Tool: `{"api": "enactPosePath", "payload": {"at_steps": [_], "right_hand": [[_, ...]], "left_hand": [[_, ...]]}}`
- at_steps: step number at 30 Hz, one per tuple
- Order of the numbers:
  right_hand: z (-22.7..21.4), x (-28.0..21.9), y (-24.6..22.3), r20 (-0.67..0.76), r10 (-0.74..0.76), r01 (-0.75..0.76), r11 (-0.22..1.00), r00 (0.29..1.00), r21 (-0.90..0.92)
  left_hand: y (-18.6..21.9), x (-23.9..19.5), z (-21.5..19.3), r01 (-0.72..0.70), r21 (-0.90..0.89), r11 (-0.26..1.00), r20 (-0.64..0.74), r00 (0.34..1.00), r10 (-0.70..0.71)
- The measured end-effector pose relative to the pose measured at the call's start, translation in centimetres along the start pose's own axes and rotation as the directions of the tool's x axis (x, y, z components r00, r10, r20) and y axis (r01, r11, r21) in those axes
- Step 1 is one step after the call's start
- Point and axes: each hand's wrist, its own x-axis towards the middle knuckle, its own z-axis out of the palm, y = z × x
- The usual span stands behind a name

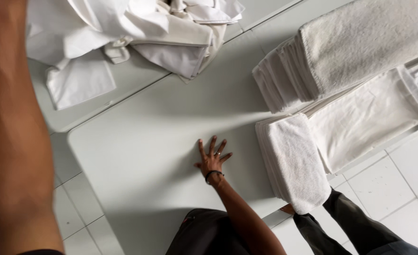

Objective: The person spreads out white pillowcases on a table, folds them into rectangular shapes by hand, and places them onto a stack next to folded towels.

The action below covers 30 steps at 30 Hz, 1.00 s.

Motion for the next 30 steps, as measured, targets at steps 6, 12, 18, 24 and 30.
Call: {"api": "enactPosePath", "payload": {"at_steps": [6,12,18,24,30], "right_hand": [[-0.7,0.1,0.1,-0.033,0.006,-0.005,0.999,0.999,0.039],[-2.1,-0.3,0.3,-0.054,0.000,0.003,0.999,0.999,0.042],[-3.0,-1.9,2.3,0.070,-0.135,0.129,0.988,0.988,0.085],[1.7,-9.1,1.5,0.030,-0.322,0.315,0.938,0.946,0.144],[1.8,-11.5,2.6,-0.158,-0.547,0.535,0.646,0.822,0.545]], "left_hand": [[-0.1,-23.5,-16.5,0.123,-0.285,0.951,-0.241,0.951,-0.195],[5.5,-55.9,-20.2,0.582,-0.261,0.770,0.218,0.812,-0.541],[11.7,-63.8,-23.0,0.996,-0.022,0.089,0.557,0.086,-0.826],[12.4,-61.8,-19.5,0.916,-0.278,-0.290,0.697,-0.015,-0.717],[10.2,-59.3,-18.7,0.980,0.059,0.192,0.771,0.077,-0.632]]}}
